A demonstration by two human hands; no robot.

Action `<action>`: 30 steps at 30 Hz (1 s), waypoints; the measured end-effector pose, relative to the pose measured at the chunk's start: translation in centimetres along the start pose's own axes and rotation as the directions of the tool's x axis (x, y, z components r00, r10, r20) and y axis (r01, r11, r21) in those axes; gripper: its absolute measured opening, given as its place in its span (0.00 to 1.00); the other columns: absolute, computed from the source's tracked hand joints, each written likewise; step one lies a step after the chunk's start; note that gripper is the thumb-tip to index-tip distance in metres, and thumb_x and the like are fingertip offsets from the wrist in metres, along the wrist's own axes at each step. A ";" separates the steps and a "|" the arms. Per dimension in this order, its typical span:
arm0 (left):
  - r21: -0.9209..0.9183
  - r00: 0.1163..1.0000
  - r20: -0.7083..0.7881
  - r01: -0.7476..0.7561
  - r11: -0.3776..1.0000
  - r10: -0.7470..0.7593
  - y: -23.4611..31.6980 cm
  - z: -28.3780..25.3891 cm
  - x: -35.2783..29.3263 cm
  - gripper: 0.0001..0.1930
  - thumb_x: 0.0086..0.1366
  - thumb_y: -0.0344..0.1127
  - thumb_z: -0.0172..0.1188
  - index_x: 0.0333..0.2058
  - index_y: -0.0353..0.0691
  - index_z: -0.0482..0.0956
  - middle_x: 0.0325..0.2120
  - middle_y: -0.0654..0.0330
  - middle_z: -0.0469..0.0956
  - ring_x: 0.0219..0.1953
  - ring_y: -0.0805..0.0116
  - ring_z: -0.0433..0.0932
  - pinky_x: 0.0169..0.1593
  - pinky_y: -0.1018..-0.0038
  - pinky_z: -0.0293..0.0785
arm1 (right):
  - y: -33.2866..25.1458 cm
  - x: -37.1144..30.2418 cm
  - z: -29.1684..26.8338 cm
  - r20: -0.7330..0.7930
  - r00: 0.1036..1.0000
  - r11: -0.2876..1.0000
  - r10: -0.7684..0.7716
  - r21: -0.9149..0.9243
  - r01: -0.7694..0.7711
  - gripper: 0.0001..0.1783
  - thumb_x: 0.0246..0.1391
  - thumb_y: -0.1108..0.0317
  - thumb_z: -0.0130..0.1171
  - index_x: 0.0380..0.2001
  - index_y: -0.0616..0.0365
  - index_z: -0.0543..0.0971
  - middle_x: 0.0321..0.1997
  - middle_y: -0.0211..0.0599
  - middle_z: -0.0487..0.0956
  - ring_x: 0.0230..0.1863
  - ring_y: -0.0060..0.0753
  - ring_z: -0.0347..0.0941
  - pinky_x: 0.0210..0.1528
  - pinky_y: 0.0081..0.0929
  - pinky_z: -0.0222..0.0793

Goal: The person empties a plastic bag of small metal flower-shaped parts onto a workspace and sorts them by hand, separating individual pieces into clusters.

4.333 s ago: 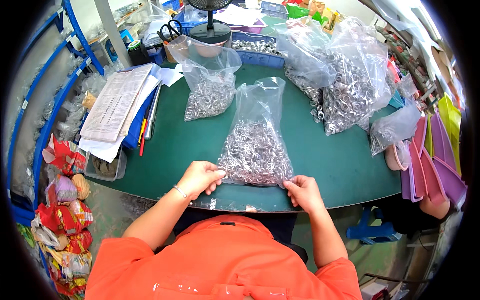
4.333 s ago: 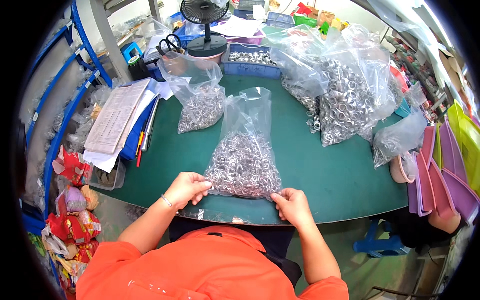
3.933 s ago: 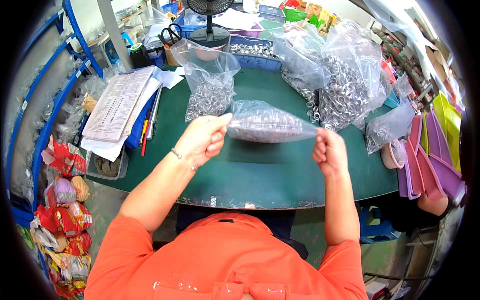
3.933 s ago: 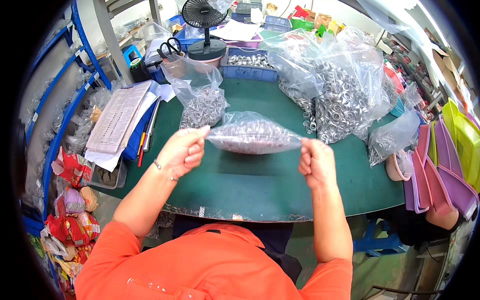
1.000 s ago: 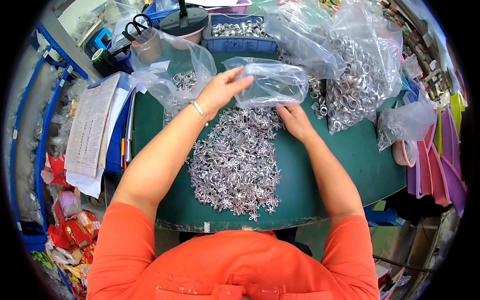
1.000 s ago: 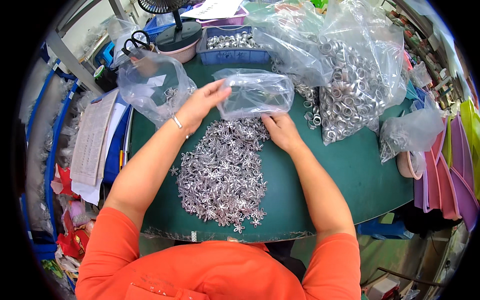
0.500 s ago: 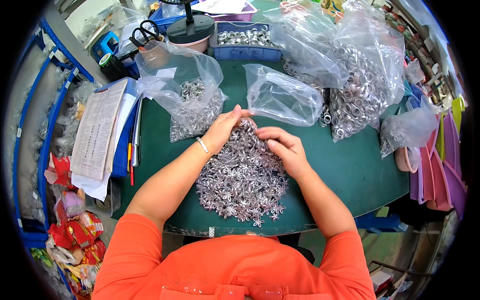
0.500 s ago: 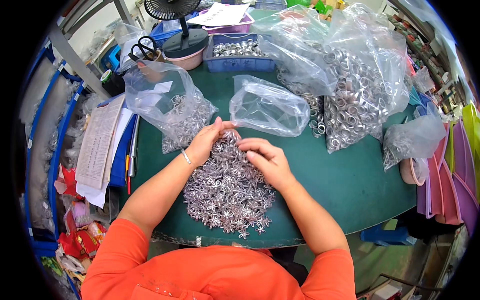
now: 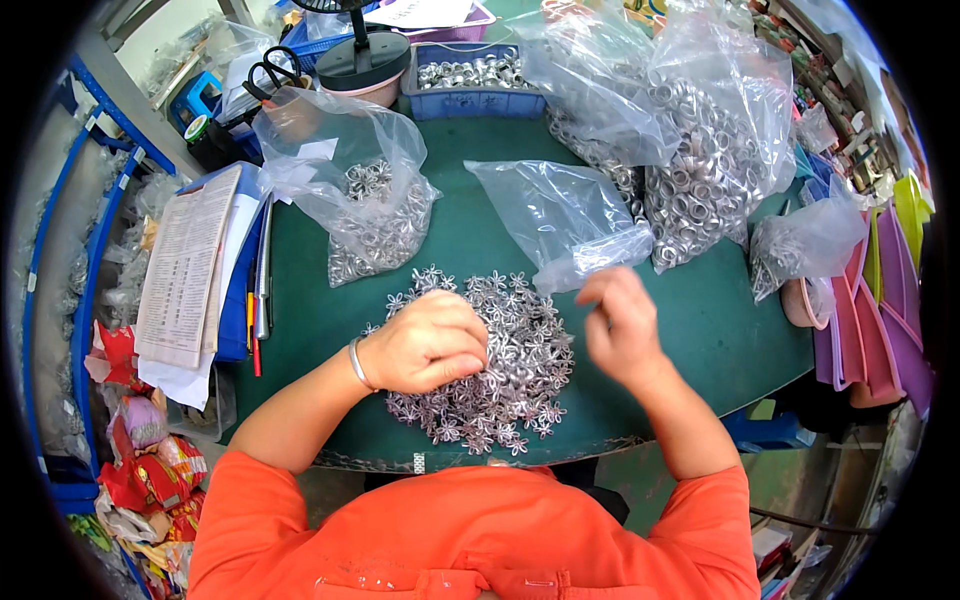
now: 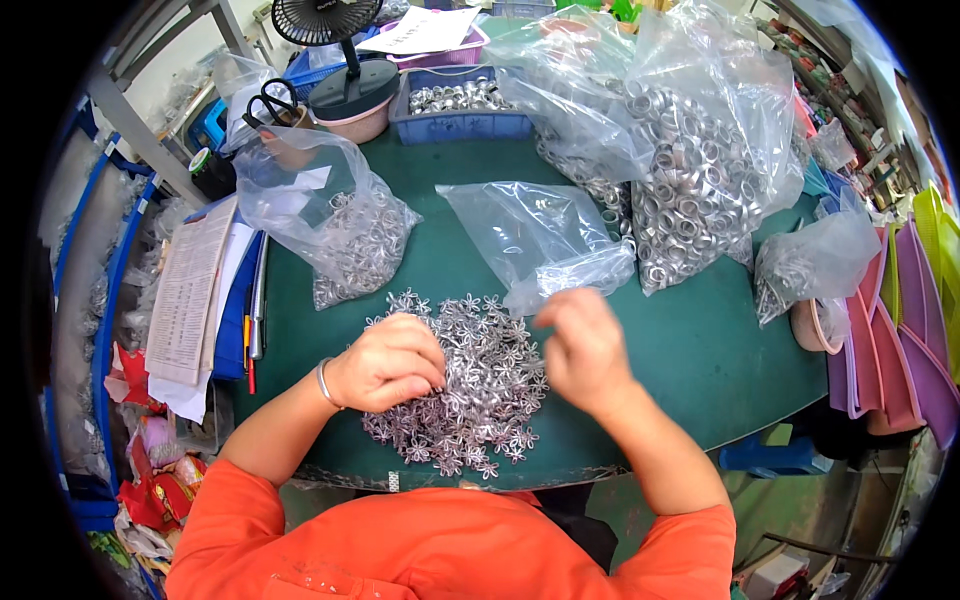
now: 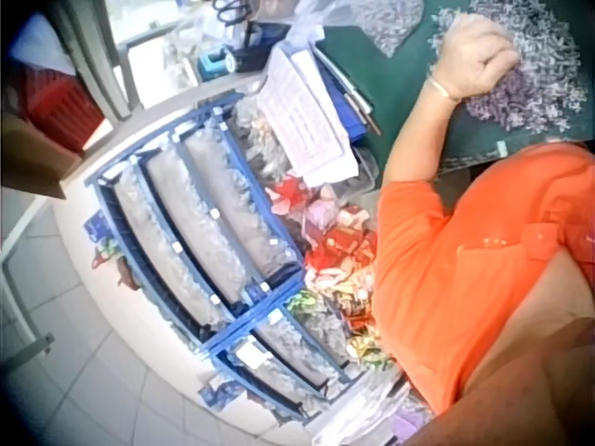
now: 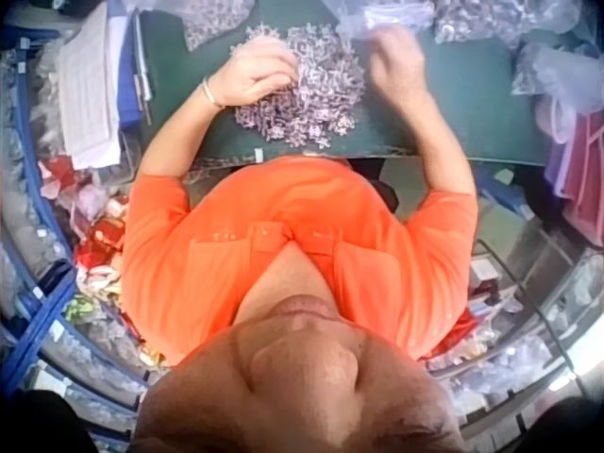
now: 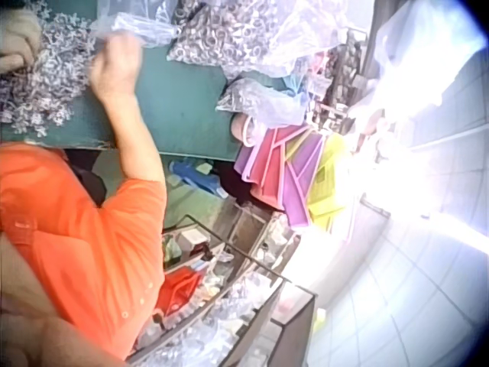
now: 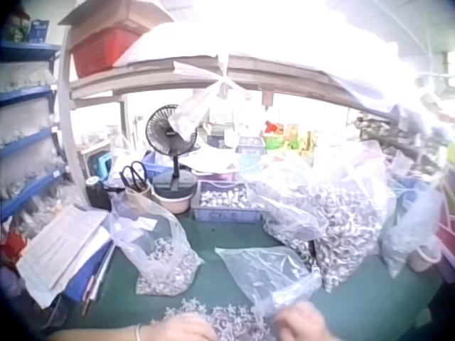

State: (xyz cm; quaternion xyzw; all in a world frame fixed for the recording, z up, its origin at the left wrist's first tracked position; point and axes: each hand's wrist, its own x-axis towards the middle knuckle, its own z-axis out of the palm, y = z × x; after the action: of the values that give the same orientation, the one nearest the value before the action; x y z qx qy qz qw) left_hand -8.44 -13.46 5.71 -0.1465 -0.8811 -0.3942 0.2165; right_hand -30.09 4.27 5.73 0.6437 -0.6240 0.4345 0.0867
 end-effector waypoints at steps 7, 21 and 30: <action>0.192 0.990 0.011 -0.142 0.971 0.143 1.2 0.5 2.1 0.05 0.56 0.33 0.66 0.29 0.40 0.80 0.31 0.63 0.77 0.39 0.60 0.76 0.44 0.65 0.70 | 6.2 -1.7 0.9 0.152 0.972 0.836 0.179 -0.545 -0.069 0.10 0.37 0.76 0.59 0.29 0.60 0.77 0.46 0.45 0.73 0.49 0.49 0.68 0.49 0.44 0.66; 0.856 0.935 0.017 0.170 0.489 -0.355 -3.0 -1.1 9.1 0.17 0.57 0.39 0.54 0.36 0.32 0.86 0.65 0.33 0.54 0.69 0.47 0.52 0.72 0.60 0.42 | -1.8 4.3 0.0 0.515 0.851 0.909 0.104 -0.397 0.129 0.09 0.45 0.70 0.60 0.28 0.65 0.82 0.58 0.71 0.67 0.56 0.69 0.66 0.61 0.58 0.60; 0.759 0.955 0.105 0.104 0.643 -0.278 -3.0 -0.9 8.9 0.10 0.53 0.31 0.58 0.29 0.31 0.83 0.50 0.41 0.75 0.52 0.47 0.75 0.58 0.60 0.67 | -1.4 4.8 -2.7 0.338 0.932 0.982 -0.128 -0.092 0.168 0.06 0.49 0.73 0.64 0.29 0.64 0.80 0.42 0.48 0.79 0.40 0.49 0.77 0.46 0.38 0.73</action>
State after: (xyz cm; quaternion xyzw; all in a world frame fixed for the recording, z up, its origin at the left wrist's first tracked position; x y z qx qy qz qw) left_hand -17.15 -15.32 8.74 0.0080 -0.9929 -0.0017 0.1190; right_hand -30.86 2.84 11.14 0.7464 -0.6041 0.2744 0.0515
